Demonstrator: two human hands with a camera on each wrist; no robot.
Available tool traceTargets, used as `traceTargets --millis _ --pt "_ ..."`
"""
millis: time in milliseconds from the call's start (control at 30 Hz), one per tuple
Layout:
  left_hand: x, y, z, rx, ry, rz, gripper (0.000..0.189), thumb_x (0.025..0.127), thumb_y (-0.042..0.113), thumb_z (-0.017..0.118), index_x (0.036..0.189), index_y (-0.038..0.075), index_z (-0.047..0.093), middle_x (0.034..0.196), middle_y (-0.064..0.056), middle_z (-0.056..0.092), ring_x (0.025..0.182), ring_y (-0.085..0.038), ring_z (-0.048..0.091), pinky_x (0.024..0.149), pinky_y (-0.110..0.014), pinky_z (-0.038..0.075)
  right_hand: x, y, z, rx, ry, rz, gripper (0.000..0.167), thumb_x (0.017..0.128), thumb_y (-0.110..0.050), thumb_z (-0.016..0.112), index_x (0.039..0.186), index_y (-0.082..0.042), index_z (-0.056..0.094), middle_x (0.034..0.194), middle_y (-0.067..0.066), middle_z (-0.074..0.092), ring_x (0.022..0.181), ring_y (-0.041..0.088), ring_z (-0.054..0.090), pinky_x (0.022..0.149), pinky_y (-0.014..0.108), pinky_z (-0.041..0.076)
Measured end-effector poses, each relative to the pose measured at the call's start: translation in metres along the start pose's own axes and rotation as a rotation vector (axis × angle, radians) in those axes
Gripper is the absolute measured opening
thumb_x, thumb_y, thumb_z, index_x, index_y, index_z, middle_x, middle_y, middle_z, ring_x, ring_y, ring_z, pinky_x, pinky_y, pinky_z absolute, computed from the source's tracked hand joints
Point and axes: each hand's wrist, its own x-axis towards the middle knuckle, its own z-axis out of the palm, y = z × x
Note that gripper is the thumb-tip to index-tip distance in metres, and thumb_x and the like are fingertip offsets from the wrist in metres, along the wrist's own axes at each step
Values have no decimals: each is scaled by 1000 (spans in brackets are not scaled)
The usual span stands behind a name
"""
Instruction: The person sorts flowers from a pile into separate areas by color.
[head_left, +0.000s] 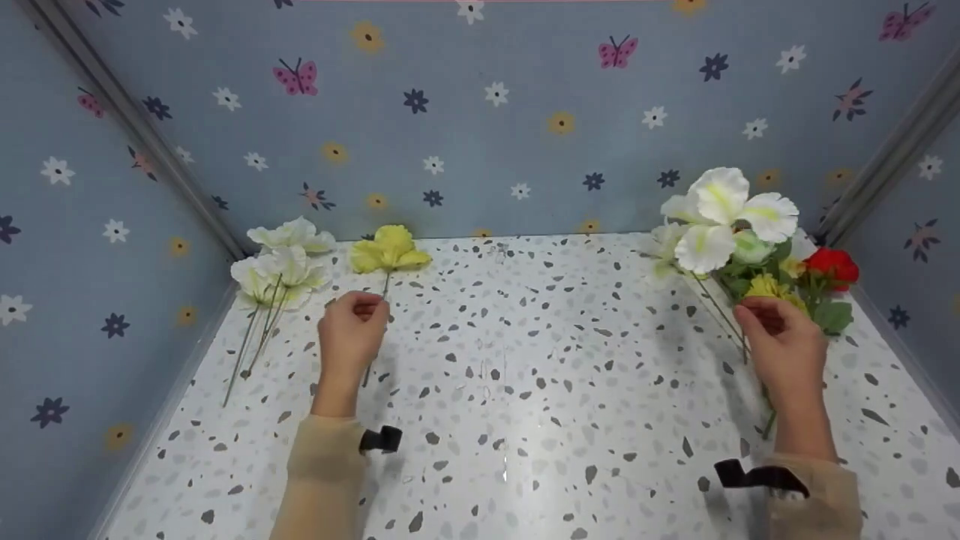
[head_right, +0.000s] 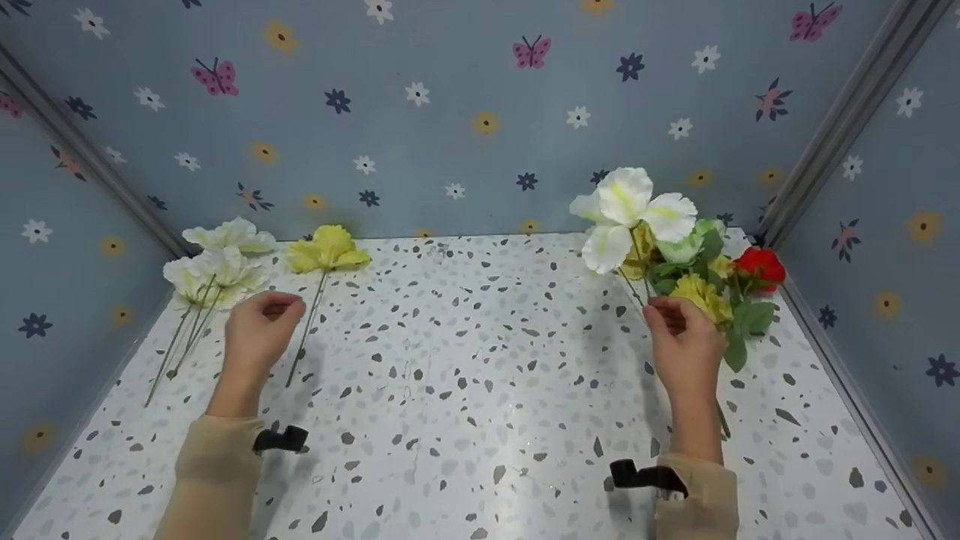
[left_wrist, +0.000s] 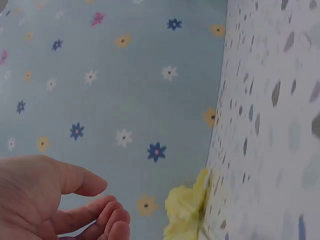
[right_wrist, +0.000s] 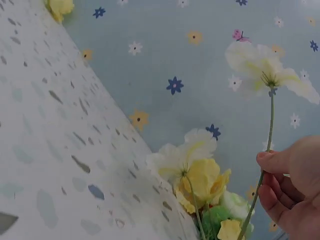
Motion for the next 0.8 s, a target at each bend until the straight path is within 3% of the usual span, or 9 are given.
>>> traceTargets --millis 200,400,600,800 --pt "-26 32 39 -68 -162 70 13 100 14 73 106 4 79 97 -9 76 90 -25 71 84 -39 60 -6 -19 23 244 -78 22 34 106 -23 75 132 0 73 104 -13 73 95 9 67 81 15 57" --pt "-53 48 71 -123 -288 159 10 101 11 73 106 5 78 94 -6 74 86 -21 69 82 -38 61 -19 -35 53 433 -204 53 40 105 -22 76 133 6 70 108 -7 75 100 13 71 88 22 61" --pt "-80 58 99 -180 -391 217 10 101 9 72 107 3 77 93 -2 74 84 -15 69 80 -31 62 -33 -47 80 508 -335 56 33 107 -18 74 130 6 70 112 4 74 101 18 71 91 25 61" --pt "-104 63 117 -296 -488 186 13 102 11 71 109 2 78 92 2 75 81 -11 71 75 -28 62 -49 -53 103 529 -421 56 27 106 -7 72 127 10 70 113 5 76 102 20 73 91 28 62"
